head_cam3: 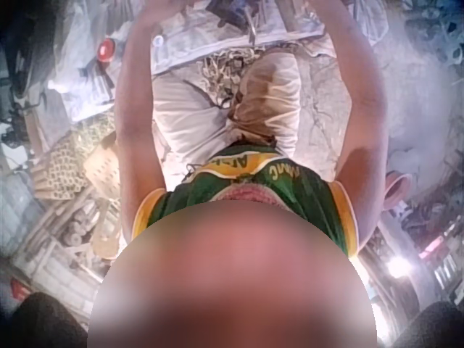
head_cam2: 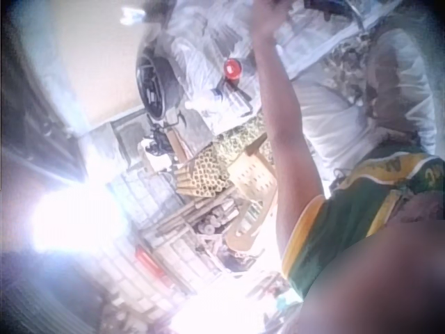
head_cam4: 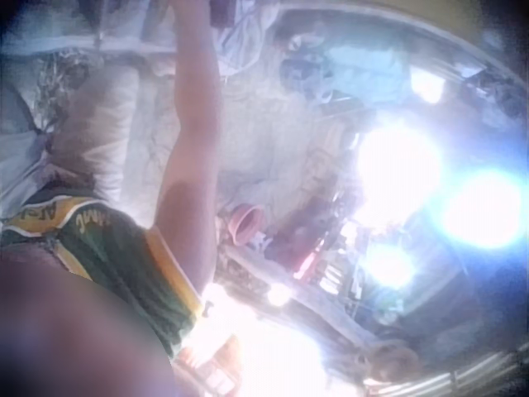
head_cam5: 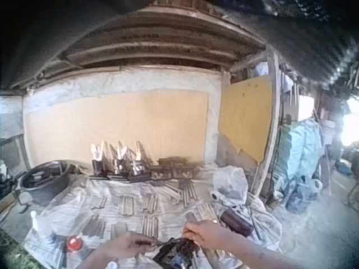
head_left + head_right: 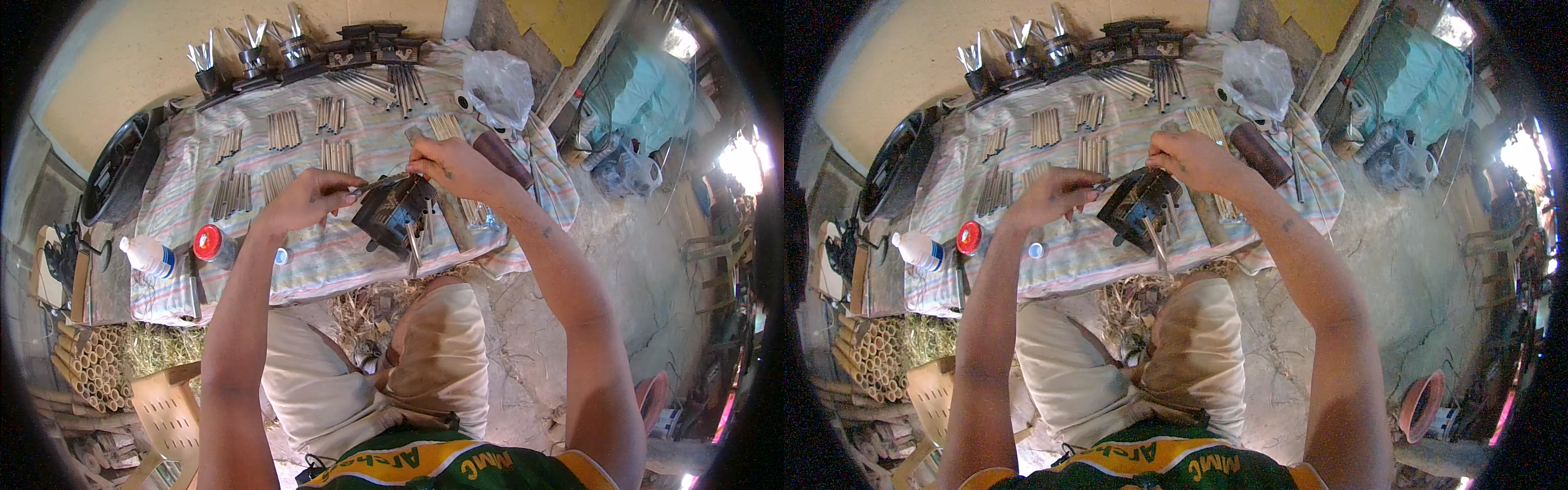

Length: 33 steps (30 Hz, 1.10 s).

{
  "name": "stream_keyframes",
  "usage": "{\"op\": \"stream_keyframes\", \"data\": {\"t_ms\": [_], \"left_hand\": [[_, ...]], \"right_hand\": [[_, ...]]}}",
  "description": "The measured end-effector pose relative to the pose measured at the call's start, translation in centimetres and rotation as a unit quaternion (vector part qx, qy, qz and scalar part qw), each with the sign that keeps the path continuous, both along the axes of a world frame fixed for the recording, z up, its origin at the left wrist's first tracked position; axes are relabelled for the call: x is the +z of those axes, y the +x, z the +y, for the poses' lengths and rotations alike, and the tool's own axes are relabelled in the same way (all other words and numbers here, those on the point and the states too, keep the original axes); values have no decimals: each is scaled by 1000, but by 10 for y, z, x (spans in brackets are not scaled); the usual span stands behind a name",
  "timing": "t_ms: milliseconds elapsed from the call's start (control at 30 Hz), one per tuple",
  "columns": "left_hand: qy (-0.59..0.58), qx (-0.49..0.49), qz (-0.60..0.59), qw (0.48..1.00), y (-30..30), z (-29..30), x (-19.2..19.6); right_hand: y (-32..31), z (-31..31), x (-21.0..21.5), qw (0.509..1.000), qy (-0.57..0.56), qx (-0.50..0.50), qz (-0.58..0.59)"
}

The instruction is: The person assembles bamboo wind chimes by inserting thin bamboo rods into a dark wooden frame, applying glue to secure them, and arranging the rods in a hanging configuration. The person repeatedly picks up rods, applies adhesive, and places them into the frame, then lifts the frame to check alignment.

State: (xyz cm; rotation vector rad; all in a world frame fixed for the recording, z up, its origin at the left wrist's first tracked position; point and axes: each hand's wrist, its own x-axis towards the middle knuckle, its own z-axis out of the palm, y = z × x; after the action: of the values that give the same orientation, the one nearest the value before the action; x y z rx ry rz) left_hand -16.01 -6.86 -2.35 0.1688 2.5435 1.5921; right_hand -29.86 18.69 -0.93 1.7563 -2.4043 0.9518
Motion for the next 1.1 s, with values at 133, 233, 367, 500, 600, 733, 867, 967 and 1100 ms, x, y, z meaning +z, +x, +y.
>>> {"op": "stream_keyframes", "data": {"t_ms": [133, 233, 367, 500, 600, 733, 867, 967, 1100], "left_hand": [[-27, -27, 8, 999, -15, 3, 4], [-25, -44, 20, 999, -28, 11, 5], [-31, -47, 29, 998, -43, 22, 4], [-71, -99, 114, 986, -56, 28, 1], [-104, -112, 144, 978, -61, 28, -1], [-82, -38, 95, 991, -34, 7, 5], [-47, 140, 98, 984, 23, -20, 5], [-33, 206, 97, 973, 49, -16, -19], [6, 260, 84, 962, 63, -5, -57]], "right_hand": [[-3, -1, -1, 1000, -16, 12, 5], [-4, -2, -1, 1000, 8, -2, -5], [-5, -2, 0, 1000, 15, 0, -7], [-3, -3, 0, 1000, 25, -13, 3], [-3, -3, -2, 1000, 14, -11, 8], [-11, 0, -11, 999, -23, -35, -8], [-25, -3, -23, 982, -103, -45, -155], [-32, -5, -29, 980, -112, -70, -152], [-45, -18, -15, 962, -128, -146, -191]]}}
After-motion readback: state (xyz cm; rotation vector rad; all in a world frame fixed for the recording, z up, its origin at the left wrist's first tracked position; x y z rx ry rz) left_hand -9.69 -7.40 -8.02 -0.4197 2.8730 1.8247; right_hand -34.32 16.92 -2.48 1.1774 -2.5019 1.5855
